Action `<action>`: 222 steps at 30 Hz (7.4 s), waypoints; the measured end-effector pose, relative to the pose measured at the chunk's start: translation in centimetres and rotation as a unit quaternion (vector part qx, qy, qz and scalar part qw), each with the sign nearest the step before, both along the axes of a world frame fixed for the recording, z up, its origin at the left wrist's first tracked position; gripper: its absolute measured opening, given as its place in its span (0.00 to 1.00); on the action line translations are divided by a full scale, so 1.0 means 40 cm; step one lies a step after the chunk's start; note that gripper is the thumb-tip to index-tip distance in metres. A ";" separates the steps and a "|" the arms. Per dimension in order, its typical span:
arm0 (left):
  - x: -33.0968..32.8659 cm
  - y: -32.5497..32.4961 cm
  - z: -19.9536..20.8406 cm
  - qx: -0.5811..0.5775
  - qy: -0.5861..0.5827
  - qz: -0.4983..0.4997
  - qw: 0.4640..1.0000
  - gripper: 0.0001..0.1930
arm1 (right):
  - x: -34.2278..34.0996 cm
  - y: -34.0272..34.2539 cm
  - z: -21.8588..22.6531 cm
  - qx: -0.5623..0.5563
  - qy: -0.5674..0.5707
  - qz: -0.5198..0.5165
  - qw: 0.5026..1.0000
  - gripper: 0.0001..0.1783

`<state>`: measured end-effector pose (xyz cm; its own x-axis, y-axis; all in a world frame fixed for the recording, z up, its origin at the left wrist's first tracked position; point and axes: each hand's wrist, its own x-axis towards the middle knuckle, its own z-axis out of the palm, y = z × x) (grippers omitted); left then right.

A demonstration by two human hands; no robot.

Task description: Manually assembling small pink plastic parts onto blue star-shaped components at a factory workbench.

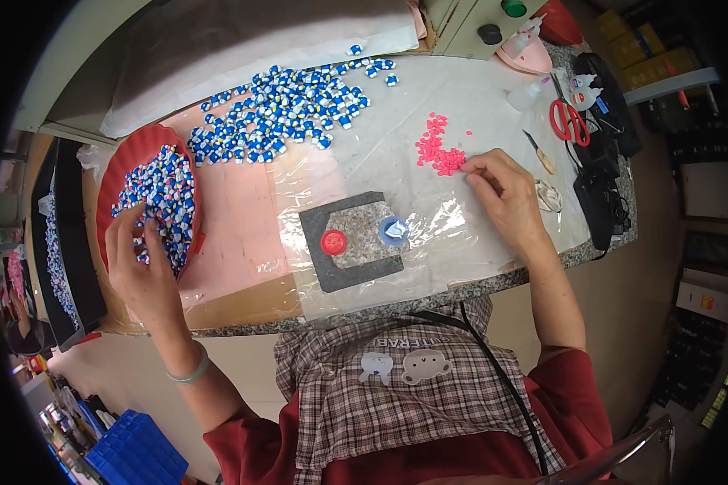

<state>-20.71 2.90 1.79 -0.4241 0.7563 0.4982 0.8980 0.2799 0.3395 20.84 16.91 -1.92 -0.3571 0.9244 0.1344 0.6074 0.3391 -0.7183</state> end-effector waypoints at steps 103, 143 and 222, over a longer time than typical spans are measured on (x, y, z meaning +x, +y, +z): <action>0.380 0.085 -0.037 -0.074 -0.529 -0.391 0.750 0.08 | -0.157 -0.066 0.124 -0.373 0.255 0.169 0.876 0.12; -0.080 0.036 -0.007 -0.118 0.159 -0.204 0.959 0.19 | -0.109 -0.069 0.073 -0.137 0.222 0.148 0.954 0.16; 0.279 0.189 -0.016 -0.017 -0.288 -0.388 0.875 0.08 | 0.004 0.041 0.030 0.032 -0.083 0.053 0.995 0.05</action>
